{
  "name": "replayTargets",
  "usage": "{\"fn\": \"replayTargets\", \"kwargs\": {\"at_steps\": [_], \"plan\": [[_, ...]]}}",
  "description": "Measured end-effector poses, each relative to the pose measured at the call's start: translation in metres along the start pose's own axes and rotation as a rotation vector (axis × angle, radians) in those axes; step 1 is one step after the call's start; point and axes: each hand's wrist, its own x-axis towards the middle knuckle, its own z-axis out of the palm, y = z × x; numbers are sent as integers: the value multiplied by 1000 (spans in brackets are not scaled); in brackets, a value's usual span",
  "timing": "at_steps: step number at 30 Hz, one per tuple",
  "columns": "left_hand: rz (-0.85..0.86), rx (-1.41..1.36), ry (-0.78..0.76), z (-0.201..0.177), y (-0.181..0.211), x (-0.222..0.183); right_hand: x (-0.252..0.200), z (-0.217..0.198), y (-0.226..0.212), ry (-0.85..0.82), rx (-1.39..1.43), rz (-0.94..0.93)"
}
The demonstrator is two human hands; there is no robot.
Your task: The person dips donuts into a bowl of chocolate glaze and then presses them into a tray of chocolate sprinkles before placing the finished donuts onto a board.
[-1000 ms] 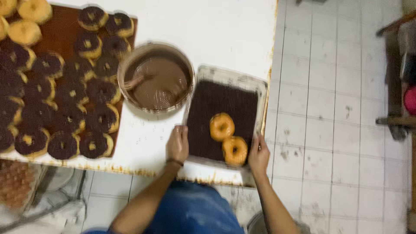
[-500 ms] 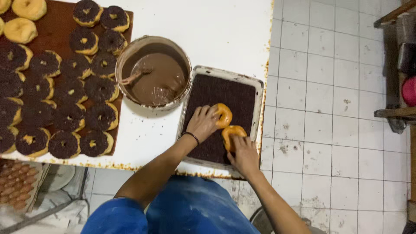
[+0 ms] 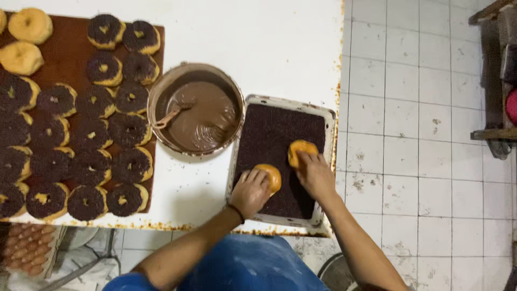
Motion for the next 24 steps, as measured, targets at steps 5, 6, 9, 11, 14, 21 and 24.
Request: {"fn": "replayTargets", "kwargs": {"at_steps": [5,6,9,11,14,21,24], "plan": [[-19,-66,-14,-7,18,-20,-30,2,-2,-80,71,-2],[-33,-31,-17,-8,19,-14,-38,3,-2,-102,63,-14],[-86,64,-88,-8,28,-15,-55,11,-2,-143,52,-16],[-111,97,-189,-5,37,-19,-56,7,4,-69,92,-23],[-61,150,130,-3,35,-17,-62,-8,5,-31,339,179],[-695,-1460,214,-10,12,-7,-87,-50,35,98,1451,483],[-768,-2130,214,-35,15,-36,-101,-40,45,108,1892,437]]}}
